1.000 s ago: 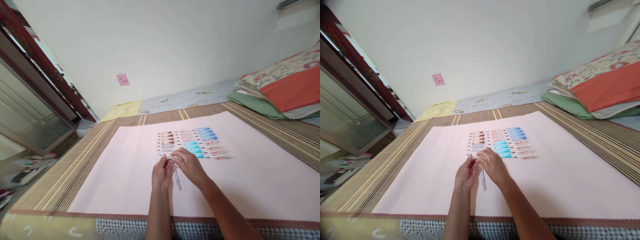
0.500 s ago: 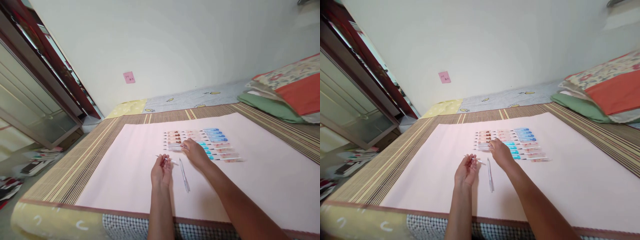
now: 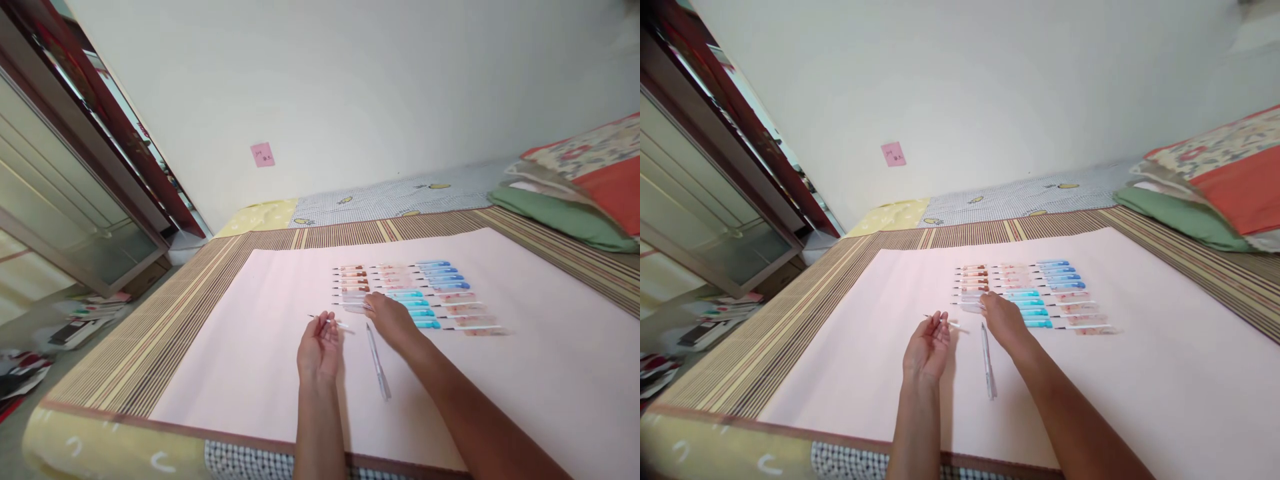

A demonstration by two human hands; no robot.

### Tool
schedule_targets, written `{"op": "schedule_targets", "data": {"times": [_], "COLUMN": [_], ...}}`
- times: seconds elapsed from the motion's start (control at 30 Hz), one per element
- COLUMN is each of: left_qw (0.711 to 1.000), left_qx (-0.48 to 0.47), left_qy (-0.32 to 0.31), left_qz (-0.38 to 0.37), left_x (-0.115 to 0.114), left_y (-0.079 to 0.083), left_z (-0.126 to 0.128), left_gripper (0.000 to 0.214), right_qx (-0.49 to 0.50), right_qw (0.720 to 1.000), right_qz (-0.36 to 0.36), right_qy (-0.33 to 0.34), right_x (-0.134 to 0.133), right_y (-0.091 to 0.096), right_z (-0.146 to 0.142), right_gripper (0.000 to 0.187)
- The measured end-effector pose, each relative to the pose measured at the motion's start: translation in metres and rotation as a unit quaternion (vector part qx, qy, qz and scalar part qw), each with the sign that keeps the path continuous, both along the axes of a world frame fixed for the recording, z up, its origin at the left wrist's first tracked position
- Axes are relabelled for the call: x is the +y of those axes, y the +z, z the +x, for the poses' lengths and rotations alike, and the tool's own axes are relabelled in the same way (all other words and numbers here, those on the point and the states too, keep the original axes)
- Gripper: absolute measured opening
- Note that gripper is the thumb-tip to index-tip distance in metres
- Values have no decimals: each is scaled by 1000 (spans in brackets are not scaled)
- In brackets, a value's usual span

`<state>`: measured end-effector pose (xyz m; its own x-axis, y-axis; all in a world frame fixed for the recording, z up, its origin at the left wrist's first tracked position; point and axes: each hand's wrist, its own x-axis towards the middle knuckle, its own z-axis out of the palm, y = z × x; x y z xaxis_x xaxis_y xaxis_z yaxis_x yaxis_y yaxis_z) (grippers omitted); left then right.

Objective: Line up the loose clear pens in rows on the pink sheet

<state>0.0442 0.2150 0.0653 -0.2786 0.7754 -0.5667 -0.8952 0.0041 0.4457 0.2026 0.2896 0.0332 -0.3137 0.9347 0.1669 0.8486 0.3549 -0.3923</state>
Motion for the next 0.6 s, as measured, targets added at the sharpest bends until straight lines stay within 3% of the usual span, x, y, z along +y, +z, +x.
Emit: {"op": "schedule_targets", "data": {"times": [0.6], "left_qw": [1000], "left_qx": [-5], "left_qy": [3], "left_qz": [-11], "left_x": [-4], "left_y": [5], "left_z": [-1], "left_gripper": [22], "right_qx": [-26], "right_qw": [999], "right_qz": [10], "right_qy": [-17], "right_x": [0], "right_y": [-6], "right_z": [-2], "right_gripper": [9]}}
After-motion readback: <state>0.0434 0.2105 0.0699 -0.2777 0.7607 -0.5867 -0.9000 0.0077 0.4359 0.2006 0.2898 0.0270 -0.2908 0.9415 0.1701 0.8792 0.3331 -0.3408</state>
